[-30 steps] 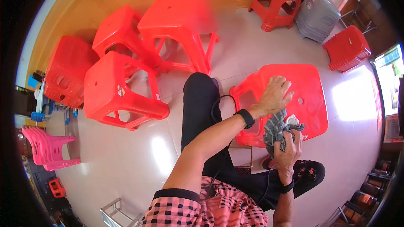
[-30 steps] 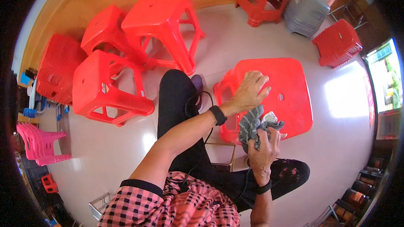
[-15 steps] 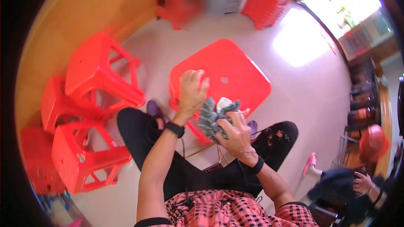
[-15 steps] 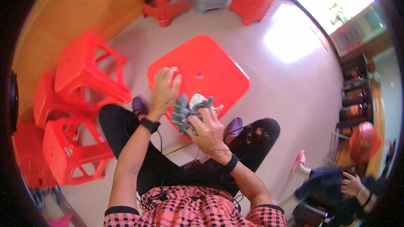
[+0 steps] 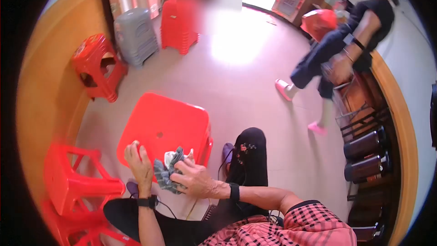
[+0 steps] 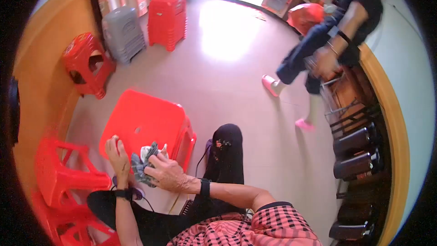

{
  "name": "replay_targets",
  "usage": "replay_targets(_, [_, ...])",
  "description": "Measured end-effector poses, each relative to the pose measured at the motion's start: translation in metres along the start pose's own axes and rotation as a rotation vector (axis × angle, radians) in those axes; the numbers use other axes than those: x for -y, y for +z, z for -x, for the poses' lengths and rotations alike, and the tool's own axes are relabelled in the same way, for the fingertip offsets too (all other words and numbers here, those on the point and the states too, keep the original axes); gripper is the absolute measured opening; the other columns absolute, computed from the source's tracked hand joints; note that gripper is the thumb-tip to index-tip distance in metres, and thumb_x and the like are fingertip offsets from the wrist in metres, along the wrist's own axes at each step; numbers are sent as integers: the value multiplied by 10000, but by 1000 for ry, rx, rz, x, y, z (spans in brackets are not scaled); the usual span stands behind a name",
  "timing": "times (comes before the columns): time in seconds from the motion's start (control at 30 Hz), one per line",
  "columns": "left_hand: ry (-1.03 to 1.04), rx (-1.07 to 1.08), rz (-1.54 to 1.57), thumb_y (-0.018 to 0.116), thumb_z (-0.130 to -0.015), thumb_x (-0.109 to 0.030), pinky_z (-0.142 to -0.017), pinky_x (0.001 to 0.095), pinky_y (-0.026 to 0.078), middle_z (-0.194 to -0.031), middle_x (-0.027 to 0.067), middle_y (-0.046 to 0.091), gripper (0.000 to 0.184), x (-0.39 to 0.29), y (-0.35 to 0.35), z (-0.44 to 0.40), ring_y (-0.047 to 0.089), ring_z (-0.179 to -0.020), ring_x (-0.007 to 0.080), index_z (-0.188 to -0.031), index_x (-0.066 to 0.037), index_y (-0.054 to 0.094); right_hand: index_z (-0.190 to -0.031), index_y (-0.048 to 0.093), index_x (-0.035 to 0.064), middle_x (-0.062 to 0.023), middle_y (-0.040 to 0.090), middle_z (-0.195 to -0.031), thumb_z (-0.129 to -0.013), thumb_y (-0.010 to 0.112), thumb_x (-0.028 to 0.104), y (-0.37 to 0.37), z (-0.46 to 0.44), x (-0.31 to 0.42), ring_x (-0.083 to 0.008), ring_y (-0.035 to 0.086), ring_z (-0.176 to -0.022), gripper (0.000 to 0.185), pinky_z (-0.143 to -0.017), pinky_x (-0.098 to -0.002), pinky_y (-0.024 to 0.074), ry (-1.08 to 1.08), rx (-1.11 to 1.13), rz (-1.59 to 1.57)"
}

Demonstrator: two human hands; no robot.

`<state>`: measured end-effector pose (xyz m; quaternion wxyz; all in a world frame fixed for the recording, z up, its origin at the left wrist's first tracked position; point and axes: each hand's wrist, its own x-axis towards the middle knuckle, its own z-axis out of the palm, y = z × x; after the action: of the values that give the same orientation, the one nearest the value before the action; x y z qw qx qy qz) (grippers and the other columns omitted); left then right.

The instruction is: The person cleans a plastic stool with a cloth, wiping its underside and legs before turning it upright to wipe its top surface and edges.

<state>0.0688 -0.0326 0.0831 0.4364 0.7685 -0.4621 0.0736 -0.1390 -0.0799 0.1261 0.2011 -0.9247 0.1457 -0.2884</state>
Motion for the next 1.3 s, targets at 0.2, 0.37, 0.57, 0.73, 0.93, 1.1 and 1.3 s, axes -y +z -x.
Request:
replay_targets(0.2, [-78, 25, -24, 498, -937, -157, -980, 444, 348, -1112, 185, 538, 264, 4, -5, 7, 472, -1100, 357, -1117, 31, 540, -914, 586, 112, -105, 504, -990, -634, 760, 157, 6, 2, 3, -297, 552, -931, 332, -758, -385, 505, -23, 8, -66])
replay_targets(0.37, [-72, 29, -14, 479, -945, -165, -962, 442, 347, -1068, 187, 516, 266, 0, -6, 5, 465, -1069, 359, -1113, 35, 530, -927, 592, 112, -104, 503, -999, -639, 762, 155, 10, 3, 3, -295, 545, -933, 337, -774, -393, 499, -18, -12, -64])
replay_targets(0.57, [-51, 22, -39, 476, -938, -162, -954, 448, 346, -1065, 186, 511, 255, -3, -10, 4, 465, -1057, 359, -1095, 33, 525, -936, 599, 122, -105, 510, -1013, -650, 759, 156, 9, 3, 3, -279, 547, -938, 330, -754, -377, 500, 11, 36, -52])
replay_targets(0.73, [-29, -20, -36, 475, -932, -158, -943, 447, 352, -1053, 182, 511, 250, 1, -7, 6, 467, -1048, 355, -1090, 30, 523, -934, 589, 106, -111, 497, -987, -657, 757, 169, 6, 2, 5, -287, 541, -942, 330, -746, -376, 501, -2, 31, -54])
replay_targets(0.93, [-27, -36, -27, 489, -917, -142, -916, 441, 364, -1027, 176, 512, 232, -3, -8, 5, 473, -1016, 350, -1066, 31, 528, -955, 609, 111, -110, 509, -998, -664, 748, 163, 6, 2, 7, -300, 552, -941, 327, -776, -387, 502, 23, 38, -61])
replay_targets(1.1, [-4, -39, -32, 511, -905, -135, -894, 435, 372, -1017, 176, 521, 221, -2, -8, 4, 484, -994, 350, -1050, 30, 536, -960, 601, 103, -114, 493, -973, -683, 734, 168, 9, 3, 6, -329, 546, -939, 315, -830, -418, 499, 19, 39, -69])
replay_targets(1.3, [10, -53, -58, 542, -887, -128, -888, 436, 374, -1008, 169, 532, 221, 1, -6, 4, 494, -986, 344, -1051, 21, 549, -959, 607, 130, -105, 495, -959, -692, 731, 185, 3, 2, 9, -335, 548, -943, 300, -832, -432, 507, 25, 37, -60])
